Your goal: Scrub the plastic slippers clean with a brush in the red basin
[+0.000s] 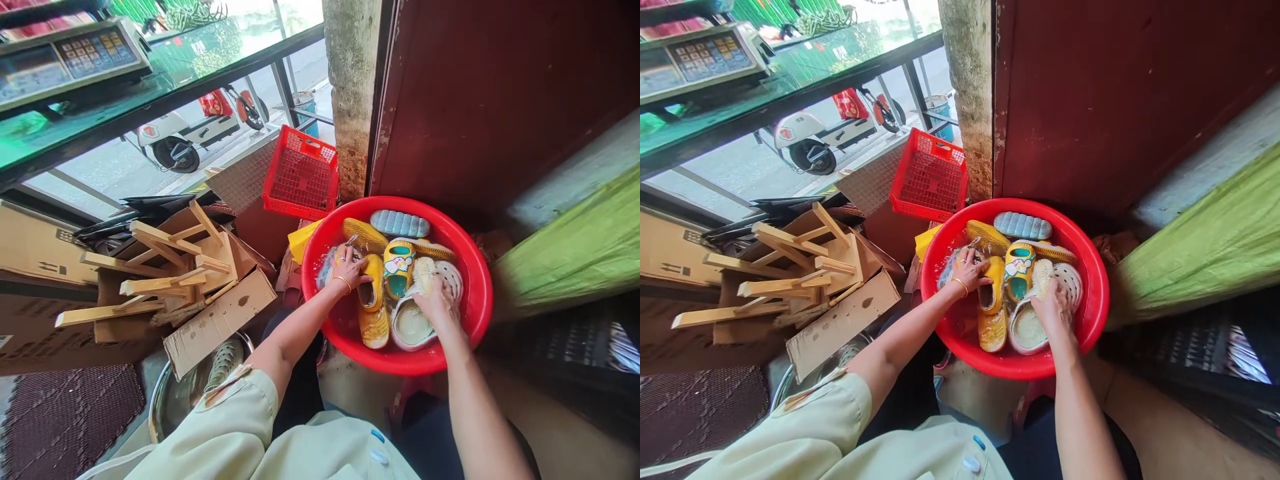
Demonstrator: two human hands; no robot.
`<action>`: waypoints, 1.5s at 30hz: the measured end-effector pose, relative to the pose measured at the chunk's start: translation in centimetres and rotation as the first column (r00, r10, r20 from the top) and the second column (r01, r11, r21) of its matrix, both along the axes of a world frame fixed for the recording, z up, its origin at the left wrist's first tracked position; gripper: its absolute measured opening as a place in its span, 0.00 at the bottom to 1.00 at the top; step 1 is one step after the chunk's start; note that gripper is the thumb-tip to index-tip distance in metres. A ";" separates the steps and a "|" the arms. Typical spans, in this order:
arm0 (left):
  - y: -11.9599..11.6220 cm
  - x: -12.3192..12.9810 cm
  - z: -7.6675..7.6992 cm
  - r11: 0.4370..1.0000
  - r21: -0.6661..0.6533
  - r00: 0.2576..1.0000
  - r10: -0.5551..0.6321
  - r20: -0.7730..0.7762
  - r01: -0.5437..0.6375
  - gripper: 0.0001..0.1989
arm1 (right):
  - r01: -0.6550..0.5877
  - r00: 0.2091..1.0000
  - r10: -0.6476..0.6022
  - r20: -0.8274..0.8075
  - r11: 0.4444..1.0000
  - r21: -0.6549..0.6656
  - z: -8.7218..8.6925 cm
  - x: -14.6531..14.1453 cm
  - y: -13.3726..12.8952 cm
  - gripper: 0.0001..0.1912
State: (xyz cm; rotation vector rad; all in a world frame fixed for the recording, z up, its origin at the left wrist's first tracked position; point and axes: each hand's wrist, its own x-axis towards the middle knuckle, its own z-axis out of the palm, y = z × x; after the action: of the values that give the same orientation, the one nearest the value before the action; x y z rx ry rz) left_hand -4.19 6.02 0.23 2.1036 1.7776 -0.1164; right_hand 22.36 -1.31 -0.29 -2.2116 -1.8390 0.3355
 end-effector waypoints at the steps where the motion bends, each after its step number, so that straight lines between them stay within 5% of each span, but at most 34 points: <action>1: 0.0 0.2 -0.2 1.000 -0.013 1.000 -0.006 -0.004 0.006 0.34 | 0.001 1.000 -0.001 0.015 1.000 -0.017 0.0 -0.5 0.2 0.37; 9: -0.5 1.1 -2.2 0.999 0.009 0.999 -0.042 -0.033 0.042 0.23 | 0.035 0.999 -0.033 0.015 0.984 -0.173 -0.1 -2.9 1.6 0.34; 15: -0.6 1.3 -0.9 0.999 -0.018 0.997 -0.042 -0.058 0.041 0.27 | 0.016 0.999 -0.026 -0.048 0.982 -0.189 0.3 -2.7 2.1 0.32; 22: -2.3 1.0 0.9 0.993 -0.051 0.994 -0.108 -0.018 0.107 0.25 | 0.027 0.955 -0.003 -0.297 0.997 0.076 2.1 0.0 -0.6 0.37; 26: -2.5 1.8 1.9 0.999 0.027 0.998 -0.038 0.043 0.037 0.34 | 0.015 0.943 0.085 -0.323 0.955 0.297 3.8 1.1 -2.7 0.38; 29: -1.8 3.8 2.8 0.996 0.084 0.993 0.001 0.117 -0.011 0.42 | 0.002 0.944 0.089 -0.316 0.961 0.278 4.8 0.7 -4.0 0.32; 32: -0.7 6.3 3.3 0.998 0.002 0.988 0.054 0.144 -0.055 0.47 | -0.002 0.944 0.094 -0.318 0.961 0.277 5.4 0.6 -4.8 0.30; 38: -0.2 9.6 0.9 0.997 -0.026 0.997 0.078 0.007 -0.078 0.59 | 0.005 0.945 0.087 -0.315 0.959 0.282 4.5 1.5 -5.6 0.33; 45: -0.5 9.1 -2.0 0.996 -0.093 0.999 -0.016 -0.050 0.011 0.54 | -0.067 0.967 0.124 -0.224 0.967 0.245 3.2 1.4 -5.3 0.32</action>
State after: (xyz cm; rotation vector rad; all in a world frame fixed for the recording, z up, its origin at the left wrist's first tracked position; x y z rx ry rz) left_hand 4.87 5.56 -1.80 2.0649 1.7517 -0.2536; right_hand 23.81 -6.65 2.95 -1.8422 -1.7594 0.3619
